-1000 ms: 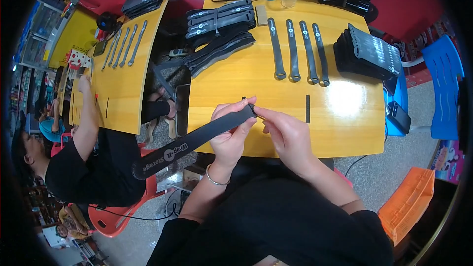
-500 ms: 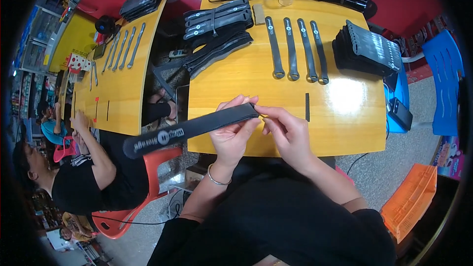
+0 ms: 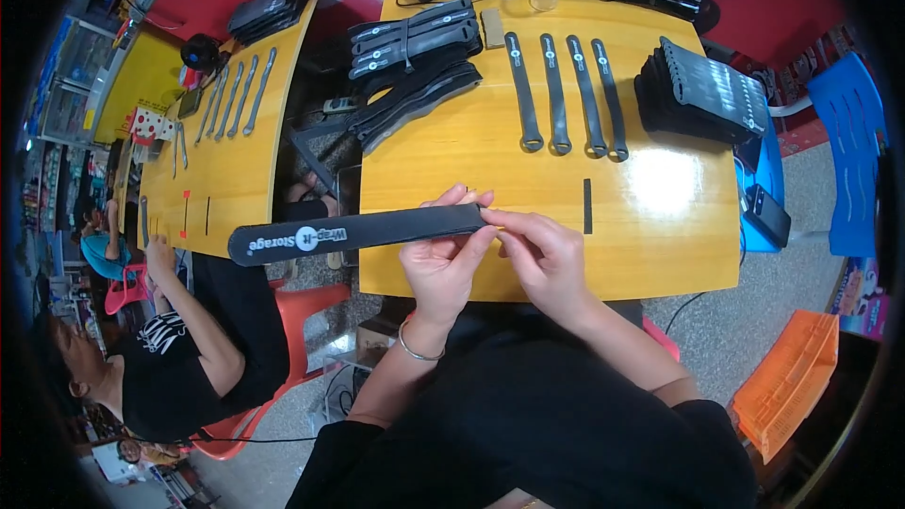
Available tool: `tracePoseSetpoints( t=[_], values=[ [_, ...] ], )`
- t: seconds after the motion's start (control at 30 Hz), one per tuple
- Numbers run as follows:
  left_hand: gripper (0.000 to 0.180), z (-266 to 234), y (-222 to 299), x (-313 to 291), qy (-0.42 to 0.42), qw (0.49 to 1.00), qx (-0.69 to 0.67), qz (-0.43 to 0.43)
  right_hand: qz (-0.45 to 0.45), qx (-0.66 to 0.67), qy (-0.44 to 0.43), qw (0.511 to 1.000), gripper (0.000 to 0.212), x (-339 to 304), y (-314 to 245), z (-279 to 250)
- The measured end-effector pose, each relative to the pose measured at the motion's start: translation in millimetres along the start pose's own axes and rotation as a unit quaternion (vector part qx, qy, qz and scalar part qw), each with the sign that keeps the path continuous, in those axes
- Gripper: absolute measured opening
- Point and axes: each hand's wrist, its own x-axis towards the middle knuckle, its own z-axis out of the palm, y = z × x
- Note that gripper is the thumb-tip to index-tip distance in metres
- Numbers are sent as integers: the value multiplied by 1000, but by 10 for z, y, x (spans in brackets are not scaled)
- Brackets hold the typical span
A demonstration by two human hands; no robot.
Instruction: The person is assembling black storage straps by attaching small bands or fasteners to them.
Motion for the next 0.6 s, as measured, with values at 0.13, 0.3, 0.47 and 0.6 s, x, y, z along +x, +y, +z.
tracePoseSetpoints(
  t=[0.13, 0.3, 0.47, 0.6],
  values=[
    [48, -41, -12, 17, -19, 1000, 12, 6, 9, -11, -9, 1000, 27, 55, 33, -75],
    [49, -134, 58, 31, -67, 994, 48, -67, -77, -122, -68, 987, 26, 129, -19, -194],
    [48, -152, 35, 15, -82, 991, 57, -84, -58, -166, -73, 982, 25, 62, -18, -176],
    [43, -117, -41, -3, -26, 995, 0, -92, -29, -134, -32, 990, 23, 10, -16, -92]
  ],
)
